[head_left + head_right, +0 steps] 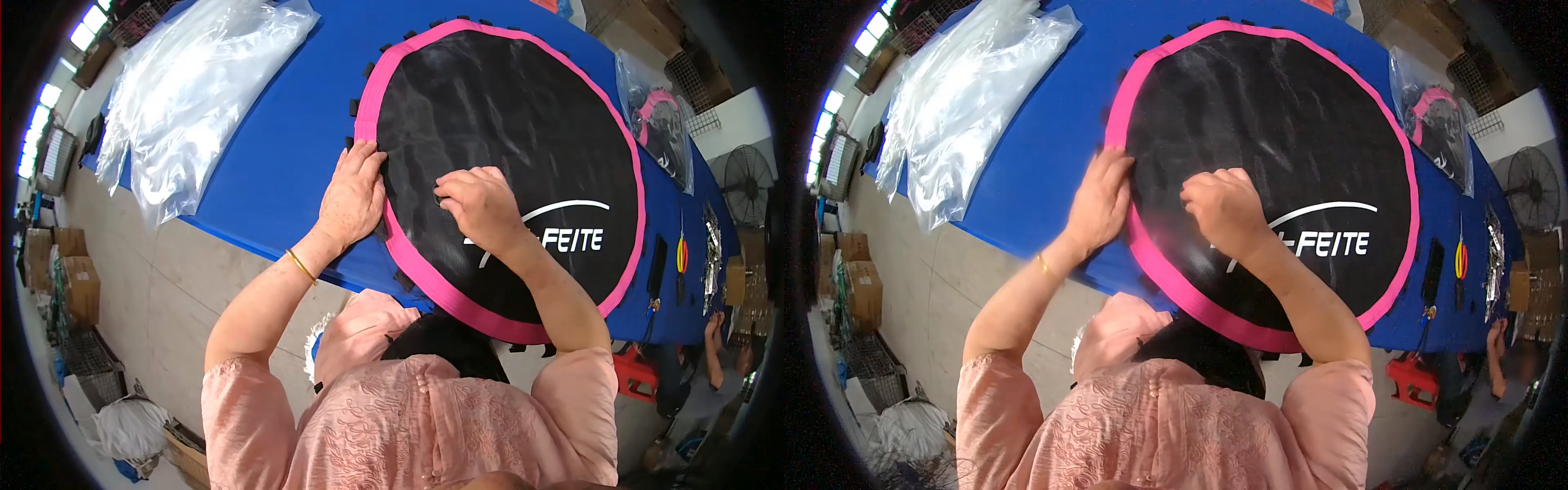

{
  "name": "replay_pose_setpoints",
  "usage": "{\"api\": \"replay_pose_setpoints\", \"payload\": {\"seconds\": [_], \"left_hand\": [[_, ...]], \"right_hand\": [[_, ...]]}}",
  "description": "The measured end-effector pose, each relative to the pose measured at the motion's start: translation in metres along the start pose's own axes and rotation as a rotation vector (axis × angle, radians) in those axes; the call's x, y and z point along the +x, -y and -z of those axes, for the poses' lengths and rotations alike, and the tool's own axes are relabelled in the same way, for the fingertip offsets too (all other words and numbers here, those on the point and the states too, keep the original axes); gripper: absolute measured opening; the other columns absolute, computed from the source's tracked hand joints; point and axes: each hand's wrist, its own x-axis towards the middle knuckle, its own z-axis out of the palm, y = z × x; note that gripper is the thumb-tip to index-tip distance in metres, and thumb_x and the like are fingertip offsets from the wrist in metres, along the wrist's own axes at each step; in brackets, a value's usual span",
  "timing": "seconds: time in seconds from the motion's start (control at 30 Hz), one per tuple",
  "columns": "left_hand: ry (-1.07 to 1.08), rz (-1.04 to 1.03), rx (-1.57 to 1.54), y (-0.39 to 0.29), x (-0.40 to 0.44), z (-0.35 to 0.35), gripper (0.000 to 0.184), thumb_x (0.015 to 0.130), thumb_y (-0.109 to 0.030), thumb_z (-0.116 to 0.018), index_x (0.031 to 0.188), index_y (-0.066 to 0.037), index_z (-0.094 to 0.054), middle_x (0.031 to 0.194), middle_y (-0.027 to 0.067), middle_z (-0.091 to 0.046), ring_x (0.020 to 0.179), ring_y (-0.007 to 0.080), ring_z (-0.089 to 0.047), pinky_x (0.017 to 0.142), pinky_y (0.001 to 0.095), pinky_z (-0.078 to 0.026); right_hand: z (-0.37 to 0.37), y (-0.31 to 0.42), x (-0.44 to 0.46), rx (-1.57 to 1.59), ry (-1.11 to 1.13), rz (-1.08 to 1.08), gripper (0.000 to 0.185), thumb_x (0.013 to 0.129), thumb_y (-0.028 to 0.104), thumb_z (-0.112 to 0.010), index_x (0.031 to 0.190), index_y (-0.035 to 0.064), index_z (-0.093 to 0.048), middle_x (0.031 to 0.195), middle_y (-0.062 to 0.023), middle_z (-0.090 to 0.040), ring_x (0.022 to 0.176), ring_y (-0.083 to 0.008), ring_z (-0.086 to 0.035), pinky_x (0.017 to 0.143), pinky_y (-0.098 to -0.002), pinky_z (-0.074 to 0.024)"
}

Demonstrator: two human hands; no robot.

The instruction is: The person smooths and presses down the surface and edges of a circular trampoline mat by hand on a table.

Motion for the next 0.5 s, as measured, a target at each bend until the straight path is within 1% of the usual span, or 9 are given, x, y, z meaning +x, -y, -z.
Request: {"api": "replay_pose_setpoints", "payload": {"seconds": [0.17,0.23,0.33,0.43,0.47,0.5], "left_hand": [[-0.002,-0.003,-0.005,0.001,0.001,0.000,0.040,0.097,-0.007,-0.056,0.136,0.003,-0.055,0.143,0.0245,-0.055,0.141,0.0427,-0.048,0.123,0.0520,-0.034],[0.018,0.037,-0.021,0.000,0.001,0.000,0.044,0.097,-0.007,-0.056,0.139,0.003,-0.052,0.143,0.0252,-0.055,0.141,0.0430,-0.048,0.123,0.0522,-0.033],[0.001,0.043,-0.036,-0.002,0.001,0.000,0.047,0.096,-0.007,-0.056,0.142,0.003,-0.050,0.143,0.0255,-0.056,0.141,0.0432,-0.048,0.123,0.0525,-0.033],[0.004,0.045,-0.034,-0.001,0.001,-0.001,0.048,0.096,-0.007,-0.056,0.143,0.003,-0.048,0.142,0.0258,-0.056,0.142,0.0433,-0.047,0.123,0.0524,-0.032],[0.005,0.042,-0.033,-0.001,-0.001,0.000,0.048,0.096,-0.007,-0.056,0.143,0.003,-0.048,0.142,0.0258,-0.056,0.142,0.0433,-0.047,0.123,0.0524,-0.032],[0.010,0.045,-0.036,-0.001,-0.001,0.001,0.048,0.097,-0.007,-0.055,0.143,0.003,-0.048,0.143,0.0262,-0.055,0.142,0.0430,-0.047,0.123,0.0524,-0.032]], "right_hand": [[-0.020,-0.005,0.027,0.042,-0.074,0.028,0.014,0.085,0.010,-0.075,0.100,0.0079,-0.075,0.110,-0.0041,-0.075,0.098,-0.0252,-0.068,0.093,-0.0404,-0.0469],[-0.026,-0.005,0.043,0.027,-0.076,0.033,0.014,0.087,0.011,-0.074,0.100,0.0084,-0.076,0.111,-0.0041,-0.076,0.099,-0.0253,-0.068,0.093,-0.0409,-0.0471],[-0.036,-0.003,0.062,-0.039,-0.041,0.017,0.014,0.089,0.012,-0.073,0.102,0.0093,-0.078,0.115,-0.0037,-0.076,0.102,-0.0243,-0.068,0.093,-0.0411,-0.0474],[-0.046,0.001,0.073,-0.039,-0.056,0.011,0.015,0.089,0.012,-0.073,0.103,0.0095,-0.078,0.115,-0.0035,-0.076,0.102,-0.0237,-0.068,0.094,-0.0413,-0.0474],[-0.049,0.002,0.074,-0.032,-0.081,0.043,0.015,0.090,0.011,-0.070,0.103,0.0088,-0.077,0.115,-0.0040,-0.076,0.102,-0.0246,-0.068,0.094,-0.0419,-0.0475],[-0.051,0.003,0.074,-0.035,-0.087,0.037,0.015,0.090,0.011,-0.070,0.103,0.0088,-0.077,0.115,-0.0040,-0.076,0.102,-0.0246,-0.068,0.094,-0.0419,-0.0475]]}}
